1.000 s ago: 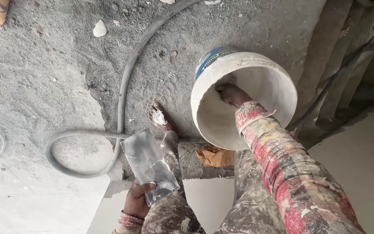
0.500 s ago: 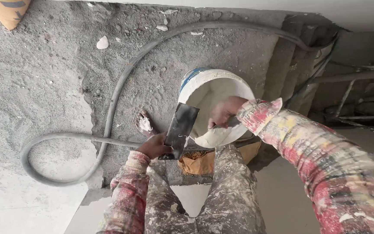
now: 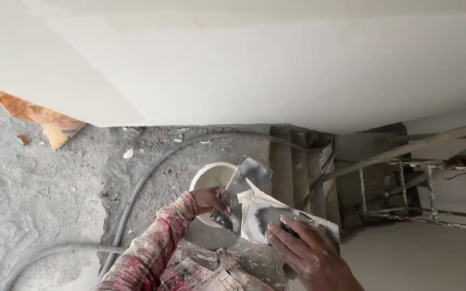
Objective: The person scoops white wall putty from a bucket onto a hawk, then uses a putty knife to spread the putty over the ceiling and wall surfaces along a staircase, working in horizontal strokes and reloading from the bucket repeatedly.
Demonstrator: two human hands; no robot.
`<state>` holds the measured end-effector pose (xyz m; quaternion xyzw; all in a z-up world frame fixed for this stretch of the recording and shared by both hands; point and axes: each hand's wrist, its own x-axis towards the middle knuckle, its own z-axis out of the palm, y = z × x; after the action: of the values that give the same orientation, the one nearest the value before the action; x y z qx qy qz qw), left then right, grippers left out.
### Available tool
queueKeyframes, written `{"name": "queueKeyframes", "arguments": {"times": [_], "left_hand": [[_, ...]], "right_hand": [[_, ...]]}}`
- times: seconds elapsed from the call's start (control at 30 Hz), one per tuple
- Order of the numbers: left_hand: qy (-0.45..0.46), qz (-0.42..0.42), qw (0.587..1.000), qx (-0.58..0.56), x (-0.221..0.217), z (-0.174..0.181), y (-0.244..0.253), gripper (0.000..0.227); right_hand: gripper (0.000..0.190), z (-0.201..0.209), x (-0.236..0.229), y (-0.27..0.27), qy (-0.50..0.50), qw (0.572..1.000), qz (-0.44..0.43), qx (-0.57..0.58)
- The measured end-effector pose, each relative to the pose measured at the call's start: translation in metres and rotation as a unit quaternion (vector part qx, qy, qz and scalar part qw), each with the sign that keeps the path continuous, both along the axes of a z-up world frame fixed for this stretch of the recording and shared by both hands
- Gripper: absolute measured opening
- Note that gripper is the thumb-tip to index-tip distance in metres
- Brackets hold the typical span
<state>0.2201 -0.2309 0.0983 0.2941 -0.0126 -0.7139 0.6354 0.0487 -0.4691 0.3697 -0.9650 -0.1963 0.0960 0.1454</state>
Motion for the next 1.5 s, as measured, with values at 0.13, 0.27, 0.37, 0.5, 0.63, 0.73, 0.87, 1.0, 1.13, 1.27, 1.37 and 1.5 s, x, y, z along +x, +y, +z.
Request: {"name": "queueKeyframes", "arguments": {"times": [0.13, 0.27, 0.37, 0.5, 0.63, 0.73, 0.87, 1.0, 1.13, 1.27, 1.37, 1.5], "left_hand": [[0.012, 0.058, 0.997, -0.051, 0.003, 0.118, -0.035, 0.047], [0.07, 0.137, 0.986, -0.058, 0.003, 0.253, -0.057, 0.04], [0.096, 0.173, 0.98, -0.035, -0.007, 0.312, -0.061, 0.037], [0.105, 0.223, 0.969, 0.013, -0.017, 0.36, -0.064, 0.032], [0.12, 0.24, 0.963, -0.007, -0.024, 0.39, -0.054, 0.03], [0.134, 0.237, 0.961, -0.038, -0.025, 0.406, -0.035, 0.032], [0.124, 0.243, 0.96, -0.064, -0.018, 0.383, -0.008, 0.029], [0.152, 0.27, 0.95, -0.024, -0.02, 0.378, 0.009, 0.033], [0.153, 0.304, 0.94, -0.02, -0.01, 0.361, 0.02, 0.037], [-0.042, 0.281, 0.956, -0.073, 0.003, 0.333, 0.029, 0.043], [-0.275, 0.217, 0.936, -0.033, 0.009, 0.26, 0.028, 0.036], [-0.645, 0.141, 0.749, 0.061, 0.004, 0.182, 0.014, 0.027]], "right_hand": [[0.052, 0.04, -0.019, -0.008, -0.132, 0.986, -0.103, -0.018], [0.044, 0.083, -0.007, 0.008, -0.341, 0.889, -0.238, 0.192], [0.044, 0.111, 0.008, 0.022, -0.442, 0.815, -0.268, 0.261], [0.043, 0.118, 0.02, 0.03, -0.477, 0.71, -0.304, 0.419], [0.04, 0.138, 0.035, 0.054, -0.51, 0.725, -0.252, 0.389], [0.042, 0.133, 0.047, 0.064, -0.557, 0.758, -0.151, 0.305], [0.055, 0.067, 0.046, 0.04, -0.457, 0.843, -0.149, 0.241], [0.067, 0.053, 0.027, 0.018, -0.314, 0.916, -0.137, 0.209], [0.059, 0.036, 0.003, -0.015, -0.259, 0.941, -0.136, 0.167], [0.035, 0.013, -0.016, -0.024, -0.118, 0.671, -0.449, 0.578], [0.03, -0.001, -0.012, -0.008, -0.037, 0.413, -0.509, 0.754], [0.034, -0.044, -0.002, 0.022, 0.135, 0.323, -0.506, 0.789]]}}
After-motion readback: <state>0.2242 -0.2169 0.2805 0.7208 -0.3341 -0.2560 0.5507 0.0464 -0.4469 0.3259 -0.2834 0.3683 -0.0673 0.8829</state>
